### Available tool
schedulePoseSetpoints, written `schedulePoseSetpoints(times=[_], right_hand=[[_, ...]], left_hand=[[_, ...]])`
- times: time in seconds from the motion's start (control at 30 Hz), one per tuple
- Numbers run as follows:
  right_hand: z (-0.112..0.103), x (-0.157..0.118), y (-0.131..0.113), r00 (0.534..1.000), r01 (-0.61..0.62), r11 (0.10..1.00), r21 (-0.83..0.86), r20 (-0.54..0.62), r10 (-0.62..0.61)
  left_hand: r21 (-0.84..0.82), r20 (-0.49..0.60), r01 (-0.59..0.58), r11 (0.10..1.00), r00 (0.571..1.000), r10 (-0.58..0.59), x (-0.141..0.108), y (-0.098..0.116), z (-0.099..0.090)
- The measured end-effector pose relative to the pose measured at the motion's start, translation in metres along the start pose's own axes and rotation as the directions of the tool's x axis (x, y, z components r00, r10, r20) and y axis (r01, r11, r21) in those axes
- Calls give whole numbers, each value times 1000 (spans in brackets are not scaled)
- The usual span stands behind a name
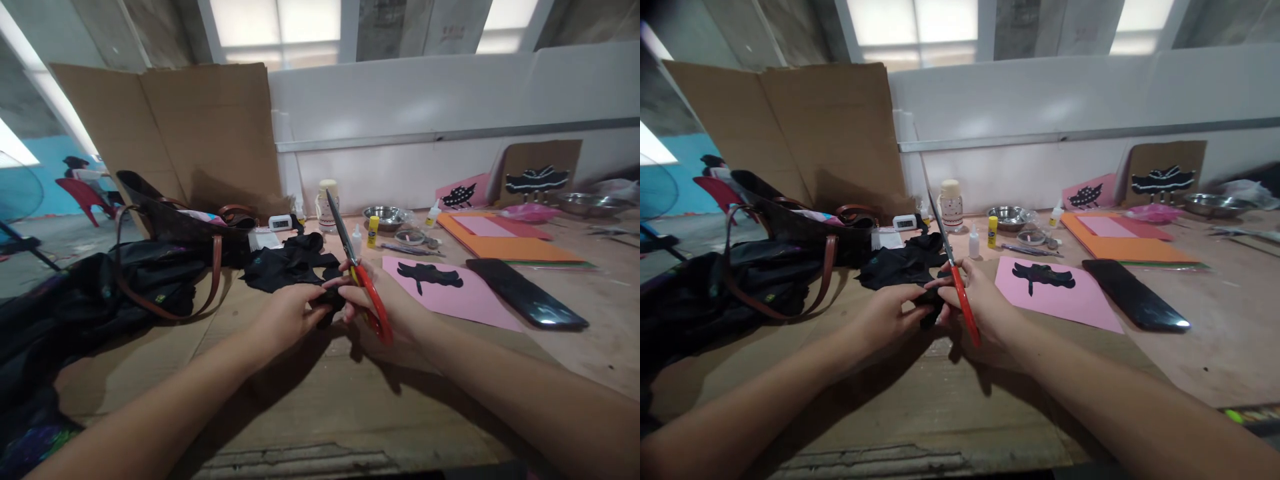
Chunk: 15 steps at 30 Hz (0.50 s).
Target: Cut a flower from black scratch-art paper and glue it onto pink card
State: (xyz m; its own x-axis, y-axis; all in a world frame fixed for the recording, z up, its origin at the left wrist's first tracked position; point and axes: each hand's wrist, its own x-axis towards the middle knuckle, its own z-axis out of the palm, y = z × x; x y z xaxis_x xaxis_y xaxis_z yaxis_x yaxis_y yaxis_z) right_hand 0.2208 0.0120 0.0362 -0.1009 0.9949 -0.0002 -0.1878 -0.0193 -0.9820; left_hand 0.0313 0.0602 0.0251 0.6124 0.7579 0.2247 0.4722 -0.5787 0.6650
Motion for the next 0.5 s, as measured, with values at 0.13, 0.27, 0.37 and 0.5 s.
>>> schedulePoseSetpoints(times=[0.13,0.27,0.37,0.5], right_hand=[[-4,5,-1,996,86,994,-63,-5,-86],[-3,3,-6,999,42,994,-98,24,-40],[0,1,-7,999,37,995,-93,24,-35],[0,3,-7,995,101,989,-110,-2,-102]], left_hand=[[60,-32,-61,996,997,63,1,-4,0],[38,-60,-102,994,993,104,2,-8,-3],[6,-100,-140,990,985,140,4,-10,-8],[-45,-127,-187,981,975,180,4,-12,-13]])
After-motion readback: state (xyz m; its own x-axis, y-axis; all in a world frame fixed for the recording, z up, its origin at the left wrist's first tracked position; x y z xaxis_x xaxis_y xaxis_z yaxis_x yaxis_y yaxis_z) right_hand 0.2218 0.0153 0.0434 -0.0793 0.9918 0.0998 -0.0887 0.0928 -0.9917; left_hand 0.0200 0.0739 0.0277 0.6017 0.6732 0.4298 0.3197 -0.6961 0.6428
